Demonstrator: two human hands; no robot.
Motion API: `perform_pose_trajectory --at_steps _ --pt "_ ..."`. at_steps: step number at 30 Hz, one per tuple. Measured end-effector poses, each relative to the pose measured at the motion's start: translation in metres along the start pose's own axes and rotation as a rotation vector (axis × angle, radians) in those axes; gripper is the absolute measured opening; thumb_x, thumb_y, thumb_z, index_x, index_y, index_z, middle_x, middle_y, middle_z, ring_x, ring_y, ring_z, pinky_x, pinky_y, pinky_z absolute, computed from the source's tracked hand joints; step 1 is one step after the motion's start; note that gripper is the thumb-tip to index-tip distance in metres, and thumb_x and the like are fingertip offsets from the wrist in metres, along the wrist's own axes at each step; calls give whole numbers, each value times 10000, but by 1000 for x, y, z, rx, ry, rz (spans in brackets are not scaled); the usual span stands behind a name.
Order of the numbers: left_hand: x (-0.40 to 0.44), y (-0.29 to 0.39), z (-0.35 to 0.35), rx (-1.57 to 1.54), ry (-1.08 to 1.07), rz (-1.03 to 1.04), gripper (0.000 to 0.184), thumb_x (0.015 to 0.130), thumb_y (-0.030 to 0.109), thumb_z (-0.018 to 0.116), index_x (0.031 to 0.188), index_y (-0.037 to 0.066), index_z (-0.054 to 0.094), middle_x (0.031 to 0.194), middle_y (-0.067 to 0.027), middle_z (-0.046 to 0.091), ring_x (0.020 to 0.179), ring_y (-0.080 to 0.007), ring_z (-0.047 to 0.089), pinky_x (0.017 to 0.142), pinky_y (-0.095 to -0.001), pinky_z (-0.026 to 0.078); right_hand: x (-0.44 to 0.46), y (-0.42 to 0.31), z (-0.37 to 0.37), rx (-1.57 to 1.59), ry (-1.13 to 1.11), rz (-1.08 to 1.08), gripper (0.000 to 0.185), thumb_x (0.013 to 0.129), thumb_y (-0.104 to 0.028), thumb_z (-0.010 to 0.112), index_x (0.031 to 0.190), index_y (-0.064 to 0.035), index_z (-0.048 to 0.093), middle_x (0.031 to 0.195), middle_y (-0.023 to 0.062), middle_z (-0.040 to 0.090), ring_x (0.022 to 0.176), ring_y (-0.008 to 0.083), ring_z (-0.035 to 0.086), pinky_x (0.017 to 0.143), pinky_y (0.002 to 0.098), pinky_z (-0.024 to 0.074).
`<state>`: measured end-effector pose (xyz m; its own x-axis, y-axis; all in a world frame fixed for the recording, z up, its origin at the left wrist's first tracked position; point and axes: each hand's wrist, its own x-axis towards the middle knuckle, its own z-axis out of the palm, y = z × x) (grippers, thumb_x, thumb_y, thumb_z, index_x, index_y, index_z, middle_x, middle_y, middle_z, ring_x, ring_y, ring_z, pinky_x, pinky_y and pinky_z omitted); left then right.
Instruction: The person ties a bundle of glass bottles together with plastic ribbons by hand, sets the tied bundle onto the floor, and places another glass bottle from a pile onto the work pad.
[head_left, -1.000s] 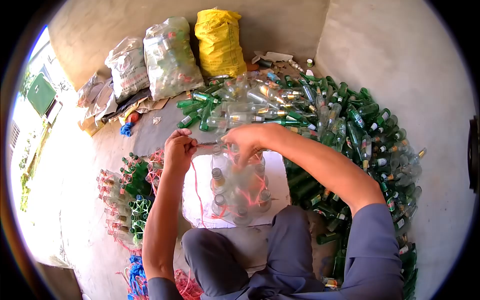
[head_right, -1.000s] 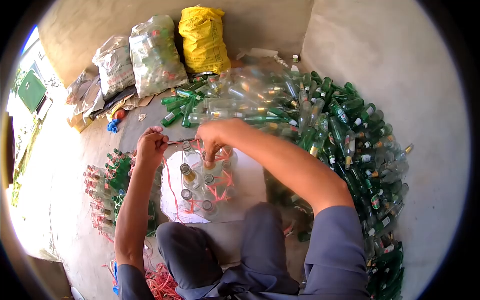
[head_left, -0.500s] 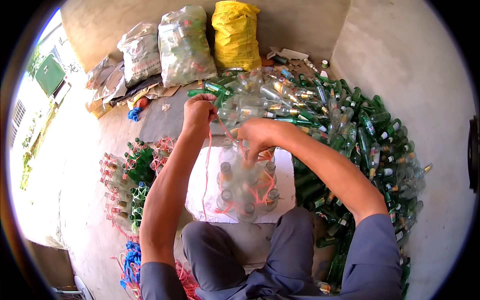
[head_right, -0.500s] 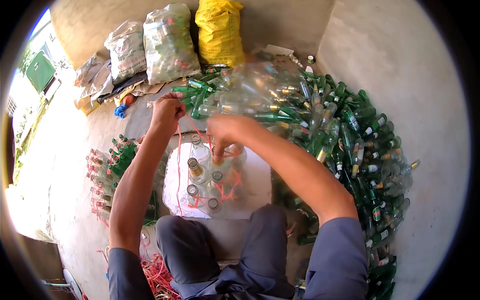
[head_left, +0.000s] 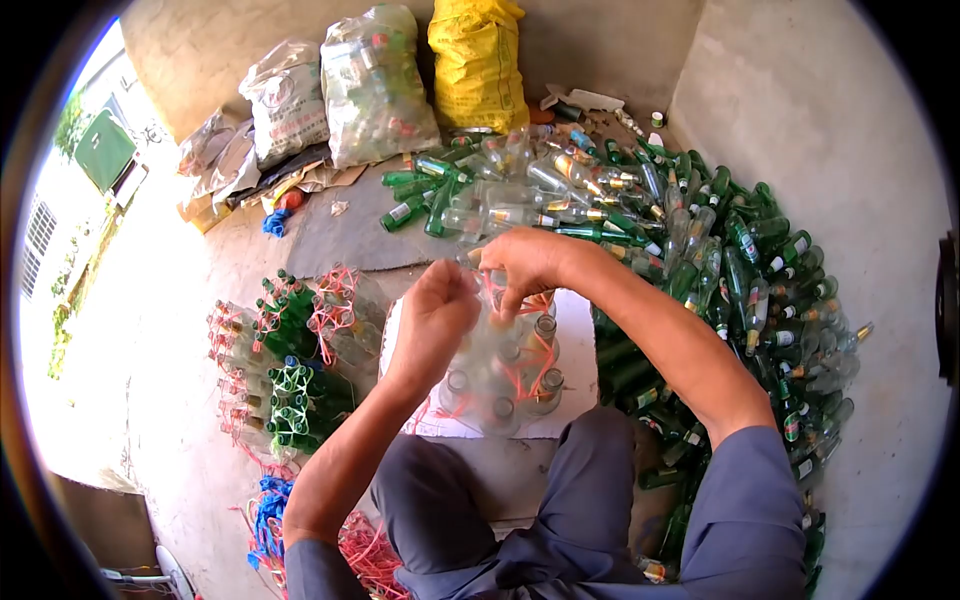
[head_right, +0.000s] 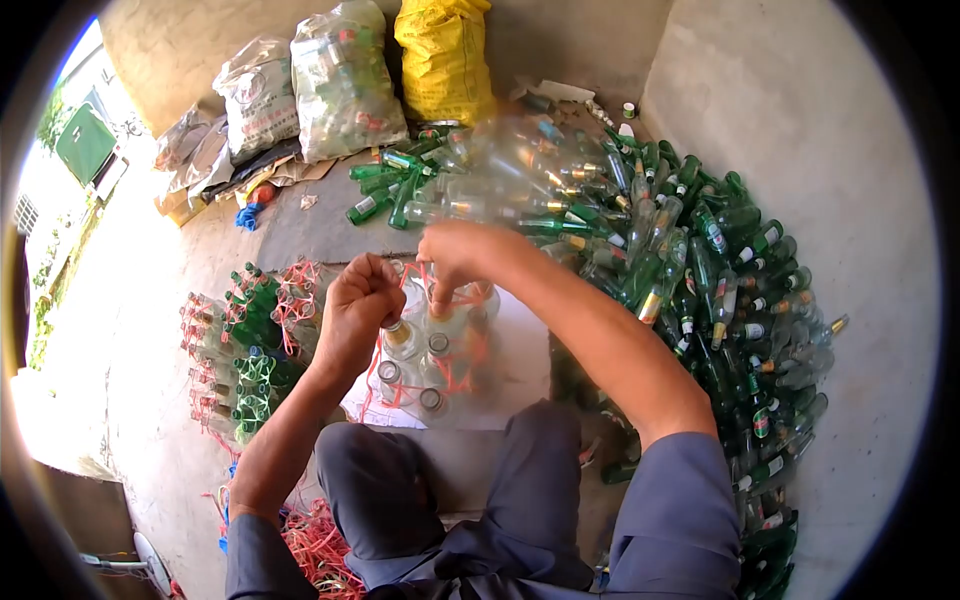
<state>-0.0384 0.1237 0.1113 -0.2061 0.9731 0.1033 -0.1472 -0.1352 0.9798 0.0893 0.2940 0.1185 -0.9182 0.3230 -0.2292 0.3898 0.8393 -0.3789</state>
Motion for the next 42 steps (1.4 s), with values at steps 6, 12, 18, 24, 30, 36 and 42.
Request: perform_pose_trajectory --at_steps 6,12,18,24,30,36,42 --pt "-23 -17 -20 -342 73 -156 201 823 -114 526 932 51 494 699 -53 537 529 -87 413 449 -210 276 3 9 9 55 44 19 746 536 -314 923 1159 11 676 956 187 723 808 321 716 677 425 573" --pt "-22 -32 -49 -378 178 -229 183 819 -95 538 878 75 510 677 -15 467 596 -110 481 426 -198 271 -6 -4 2 59 2 74 757 545 -324 912 1181 6 668 1066 154 692 964 315 679 834 405 542" --pt "-25 -68 -53 -553 187 -231 166 832 -64 548 880 91 513 656 12 419 565 -91 420 427 -201 255 -14 2 13 41 97 -20 768 593 -322 885 1251 -14 636 1276 102 606 1151 294 601 974 364 491" --pt "-5 -88 -69 -404 186 -109 133 841 -45 561 900 71 538 689 -25 514 537 -70 407 435 -204 262 -24 2 33 -65 367 -106 691 653 -416 798 1207 -21 676 1297 95 618 1163 300 601 990 403 471" --pt "13 -105 -63 -272 176 -112 99 844 -10 580 885 76 552 701 8 542 527 -47 422 459 -197 290 -47 -56 27 -251 650 -117 188 731 -119 673 896 -69 746 1002 31 735 976 265 644 927 423 488" --pt "18 -103 -55 -306 143 -195 84 863 13 592 911 78 569 720 29 569 533 -37 464 474 -193 324 -26 -55 46 -276 400 -205 105 697 -124 621 759 -92 700 802 64 702 847 308 672 773 467 530" --pt "17 -93 -56 -359 92 -282 77 881 12 579 933 68 573 736 10 579 540 -55 477 473 -205 320 -20 -71 29 -218 93 49 198 707 -99 588 795 -130 762 958 71 745 934 293 690 831 426 533"
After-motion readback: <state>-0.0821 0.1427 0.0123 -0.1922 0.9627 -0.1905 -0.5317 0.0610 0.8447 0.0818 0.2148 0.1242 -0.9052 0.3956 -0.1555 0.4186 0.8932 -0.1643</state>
